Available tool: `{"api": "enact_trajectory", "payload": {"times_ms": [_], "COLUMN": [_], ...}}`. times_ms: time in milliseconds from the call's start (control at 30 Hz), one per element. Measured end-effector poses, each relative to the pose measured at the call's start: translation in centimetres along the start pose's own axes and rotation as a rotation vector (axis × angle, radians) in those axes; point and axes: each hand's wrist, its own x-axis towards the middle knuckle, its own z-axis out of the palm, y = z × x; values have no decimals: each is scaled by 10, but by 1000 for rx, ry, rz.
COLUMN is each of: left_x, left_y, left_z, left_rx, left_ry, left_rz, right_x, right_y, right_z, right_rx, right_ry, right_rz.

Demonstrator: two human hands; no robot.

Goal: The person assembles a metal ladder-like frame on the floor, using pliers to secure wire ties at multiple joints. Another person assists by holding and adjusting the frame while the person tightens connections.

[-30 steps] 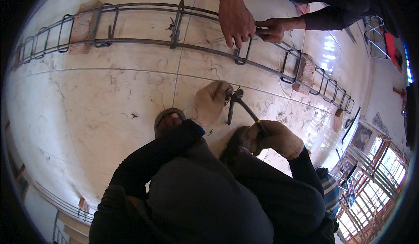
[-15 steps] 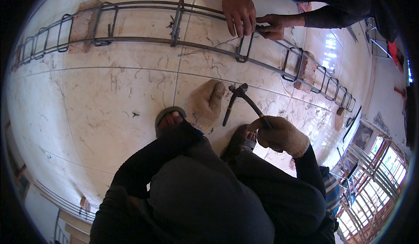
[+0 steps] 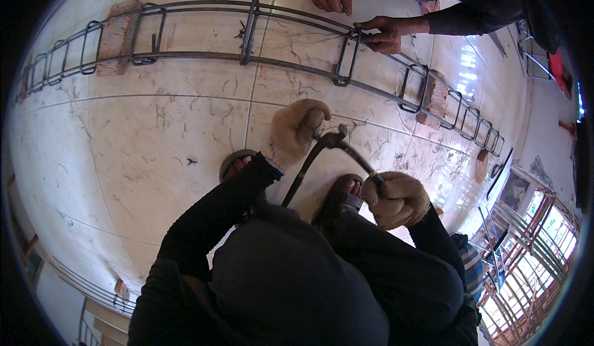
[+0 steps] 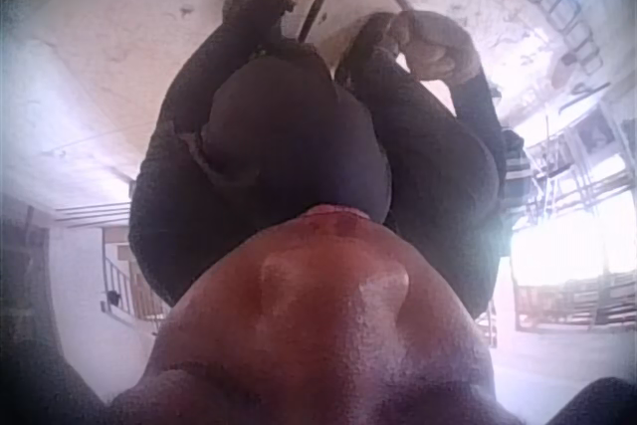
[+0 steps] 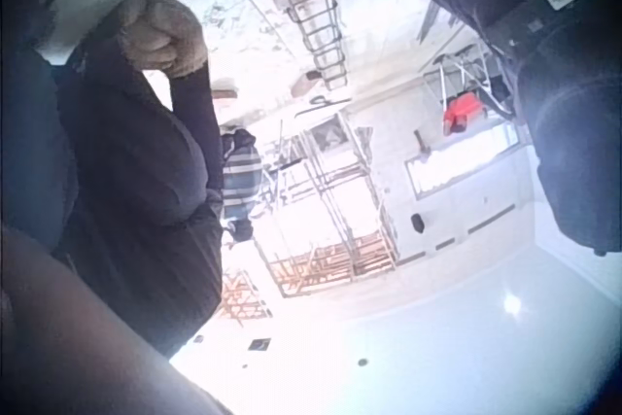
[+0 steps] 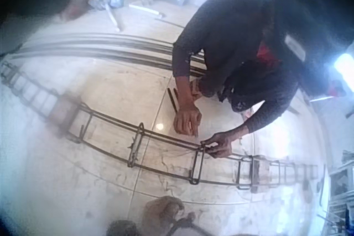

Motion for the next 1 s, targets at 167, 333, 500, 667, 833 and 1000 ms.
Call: {"api": "enact_trajectory", "payload": {"times_ms": [167, 333, 500, 667, 833, 1000], "left_x": [15, 16, 30, 37, 38, 30], "left_y": [9, 0, 16, 24, 39, 53], "left_z": [0, -6, -26, -34, -29, -16], "left_rx": [-309, -212, 95, 83, -128, -318], "left_ry": [-130, 45, -84, -166, -28, 1], "left_rz": [-174, -90, 322, 142, -165, -352], "right_x": [6, 4, 6, 8, 12, 9], "right_y": [5, 5, 4, -1, 4, 18], "right_z": [2, 5, 12, 28, -5, -74], "right_rx": [16, -49, 50, -282, -483, -875], "right_ry": [-49, 18, 60, 374, 583, 558], "right_rz": [111, -26, -4, 96, 145, 132]}}
